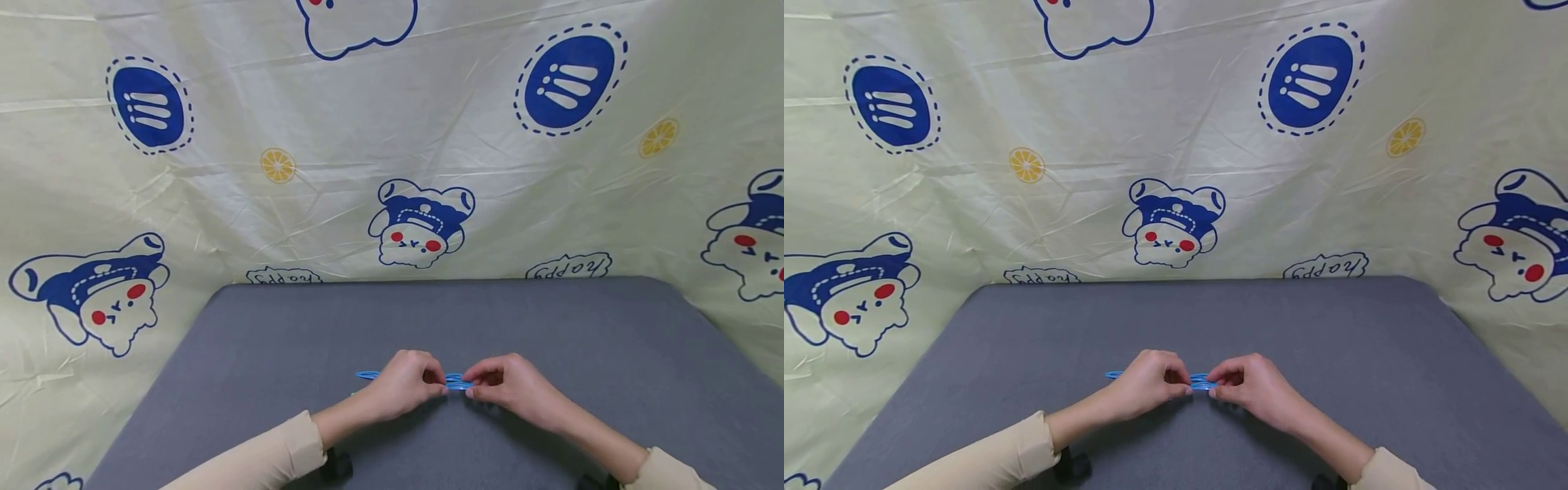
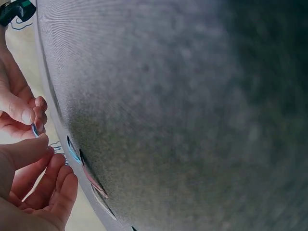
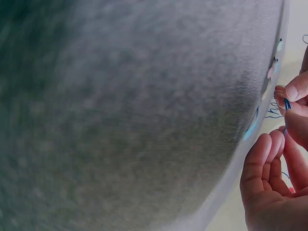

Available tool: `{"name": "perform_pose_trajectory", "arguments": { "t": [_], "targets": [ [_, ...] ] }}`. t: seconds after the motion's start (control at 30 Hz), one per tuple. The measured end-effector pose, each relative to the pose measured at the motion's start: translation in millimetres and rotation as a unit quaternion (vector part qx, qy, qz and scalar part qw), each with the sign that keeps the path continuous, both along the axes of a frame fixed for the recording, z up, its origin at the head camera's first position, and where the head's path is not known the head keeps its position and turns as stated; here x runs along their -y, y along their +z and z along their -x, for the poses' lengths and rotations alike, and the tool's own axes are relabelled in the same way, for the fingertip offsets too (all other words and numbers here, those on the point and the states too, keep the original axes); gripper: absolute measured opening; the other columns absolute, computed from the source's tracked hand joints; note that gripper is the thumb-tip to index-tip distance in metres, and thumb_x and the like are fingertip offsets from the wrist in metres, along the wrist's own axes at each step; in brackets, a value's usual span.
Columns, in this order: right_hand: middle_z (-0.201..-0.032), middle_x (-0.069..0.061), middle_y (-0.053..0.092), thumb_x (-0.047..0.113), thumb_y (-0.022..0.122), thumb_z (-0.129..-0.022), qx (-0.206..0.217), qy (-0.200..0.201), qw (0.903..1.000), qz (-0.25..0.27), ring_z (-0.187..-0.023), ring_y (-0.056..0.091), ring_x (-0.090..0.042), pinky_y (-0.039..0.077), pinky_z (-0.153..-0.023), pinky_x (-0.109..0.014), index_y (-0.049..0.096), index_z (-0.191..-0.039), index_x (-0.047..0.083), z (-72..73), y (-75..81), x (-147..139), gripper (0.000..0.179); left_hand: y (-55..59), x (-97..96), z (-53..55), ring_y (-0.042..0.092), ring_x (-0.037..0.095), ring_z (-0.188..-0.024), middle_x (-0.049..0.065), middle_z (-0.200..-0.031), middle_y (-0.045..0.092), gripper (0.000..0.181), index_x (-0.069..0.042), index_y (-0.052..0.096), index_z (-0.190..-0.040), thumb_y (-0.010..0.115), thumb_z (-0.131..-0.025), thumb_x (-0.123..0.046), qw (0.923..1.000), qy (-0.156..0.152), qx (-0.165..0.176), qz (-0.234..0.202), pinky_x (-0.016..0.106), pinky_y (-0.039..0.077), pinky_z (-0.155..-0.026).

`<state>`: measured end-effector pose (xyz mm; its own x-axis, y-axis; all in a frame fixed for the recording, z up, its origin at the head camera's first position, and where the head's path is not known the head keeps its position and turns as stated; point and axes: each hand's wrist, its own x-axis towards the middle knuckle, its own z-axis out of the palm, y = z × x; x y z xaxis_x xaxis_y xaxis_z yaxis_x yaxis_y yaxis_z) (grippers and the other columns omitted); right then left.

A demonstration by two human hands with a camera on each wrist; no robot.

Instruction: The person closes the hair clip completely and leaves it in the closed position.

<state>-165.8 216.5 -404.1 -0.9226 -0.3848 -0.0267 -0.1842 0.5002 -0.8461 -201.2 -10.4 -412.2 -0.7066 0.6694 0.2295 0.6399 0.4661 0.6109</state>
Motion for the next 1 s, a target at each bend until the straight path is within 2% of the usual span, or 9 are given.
{"name": "perform_pose_trajectory", "arguments": {
  "t": [0.37, 0.67, 1.0],
  "targets": [
    [-0.08, 0.003, 0.067, 0.018, 0.076, -0.087, -0.03, 0.024, 0.9988, -0.031, -0.07, 0.059, -0.01, 0.048, -0.06, -0.024, 0.074, -0.098, 0.007, 8.7, -7.2, -1, 0.016, -1.5, -2.9, 3.1, 0.051, -0.002, -0.065, -0.013, -0.072, 0.056, 0.009, -0.012, 0.074, -0.077, 0.078, -0.084, -0.011, 0.9992, 0.003, 0.009, 0.039, 0.014, 0.043, -0.06],
    [-0.075, 0.004, 0.065, 0.016, 0.077, -0.085, -0.042, 0.034, 0.9975, -0.045, -0.066, 0.057, -0.007, 0.047, -0.059, -0.023, 0.075, -0.094, 0.008, 12.6, -10.5, 1, 0.013, -6.8, -4.1, 7.9, 0.05, -0.001, -0.065, -0.013, -0.072, 0.055, 0.011, -0.014, 0.074, -0.075, 0.078, -0.084, -0.014, 0.9974, 0.003, -0.007, 0.072, 0.015, 0.042, -0.058],
    [-0.072, 0.005, 0.064, 0.014, 0.078, -0.084, -0.039, 0.027, 0.9976, -0.05, -0.064, 0.055, -0.007, 0.045, -0.056, -0.023, 0.075, -0.092, 0.009, 13.3, -13.6, 3, 0.01, -9.0, -3.5, 0.9, 0.049, -0.002, -0.067, -0.013, -0.072, 0.052, 0.011, -0.014, 0.074, -0.074, 0.079, -0.084, -0.012, 0.9973, 0.014, -0.024, 0.068, 0.013, 0.041, -0.059]
  ]
}}
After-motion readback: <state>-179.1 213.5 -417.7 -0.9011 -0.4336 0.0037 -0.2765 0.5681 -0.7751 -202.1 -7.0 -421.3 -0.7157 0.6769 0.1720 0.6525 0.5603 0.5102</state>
